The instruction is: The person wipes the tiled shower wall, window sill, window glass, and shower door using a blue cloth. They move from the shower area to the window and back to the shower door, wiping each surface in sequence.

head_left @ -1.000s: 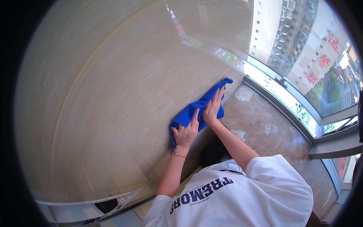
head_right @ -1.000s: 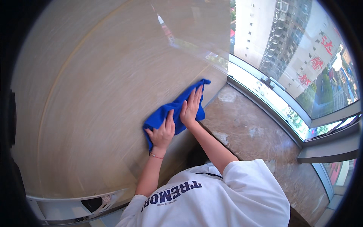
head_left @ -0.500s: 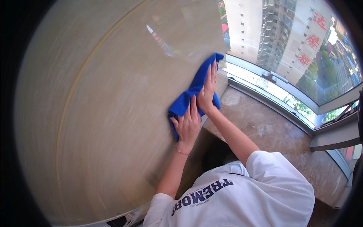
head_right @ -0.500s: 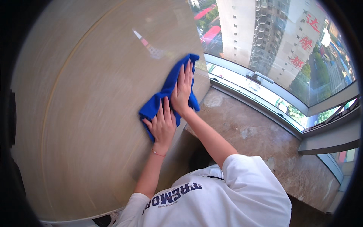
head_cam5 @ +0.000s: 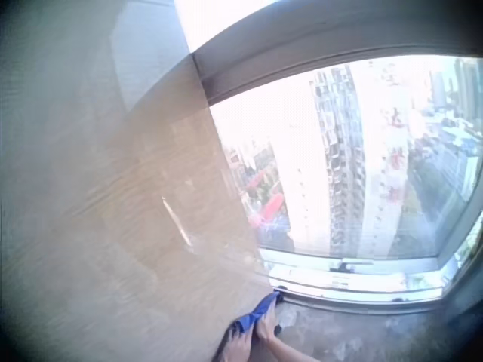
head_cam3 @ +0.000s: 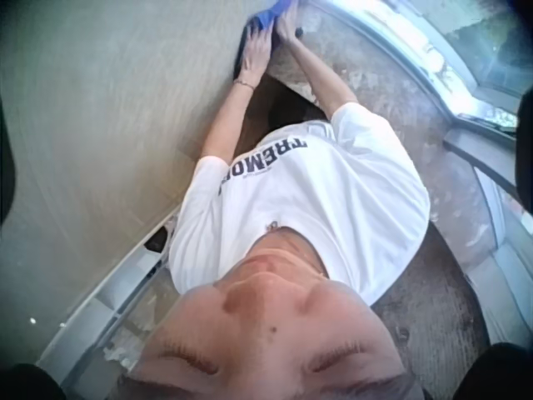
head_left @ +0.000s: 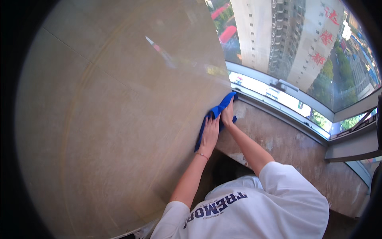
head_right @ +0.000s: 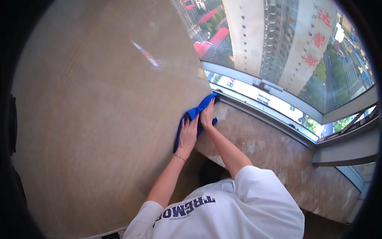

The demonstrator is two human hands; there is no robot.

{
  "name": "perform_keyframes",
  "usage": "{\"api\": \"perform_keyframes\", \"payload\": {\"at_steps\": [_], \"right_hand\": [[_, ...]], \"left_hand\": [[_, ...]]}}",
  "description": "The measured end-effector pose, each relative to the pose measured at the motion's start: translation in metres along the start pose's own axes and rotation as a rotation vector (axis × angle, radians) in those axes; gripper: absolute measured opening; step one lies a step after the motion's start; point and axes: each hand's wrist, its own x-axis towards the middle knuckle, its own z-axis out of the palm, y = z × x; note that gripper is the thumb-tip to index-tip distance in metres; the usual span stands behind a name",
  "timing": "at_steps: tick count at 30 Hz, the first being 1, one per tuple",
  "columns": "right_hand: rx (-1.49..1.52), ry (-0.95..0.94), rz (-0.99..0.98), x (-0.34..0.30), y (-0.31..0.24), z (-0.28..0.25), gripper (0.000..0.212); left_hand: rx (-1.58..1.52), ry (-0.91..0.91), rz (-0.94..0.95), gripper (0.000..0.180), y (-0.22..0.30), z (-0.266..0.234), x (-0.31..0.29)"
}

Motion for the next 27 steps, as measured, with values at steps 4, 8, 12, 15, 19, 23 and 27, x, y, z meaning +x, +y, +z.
{"api": "perform_keyframes", "payload": {"at_steps": [4, 8, 12, 15, 19, 23, 27], "right_hand": [[0.060, 0.098, -0.234, 0.031, -0.085, 0.007, 0.058], [0.060, 0.220, -0.555, 0.084, -0.226, 0.007, 0.055], [0.069, 0.254, -0.884, 0.114, -0.368, -0.001, 0.055], [0.075, 0.228, -1.044, 0.108, -0.406, -0.003, 0.056], [0.033, 0.070, -1.049, 0.070, -0.361, 0.001, 0.070], [0.037, 0.157, -0.932, 0.032, -0.298, 0.009, 0.070], [0.105, 0.226, -0.883, 0.042, -0.325, 0.017, 0.061]], "left_hand": [[0.230, 0.217, -0.151, 0.059, -0.009, -0.058, 0.016], [0.364, 0.464, -0.366, 0.061, -0.033, -0.168, 0.055], [0.416, 0.764, -0.532, 0.060, -0.060, -0.264, 0.079], [0.458, 0.779, -0.543, 0.058, -0.066, -0.274, 0.080], [0.482, 0.569, -0.532, 0.062, -0.056, -0.217, 0.044], [0.589, 0.545, -0.393, 0.056, -0.050, -0.170, 0.006], [0.380, 0.601, -0.481, 0.051, -0.059, -0.229, 0.010]]}}
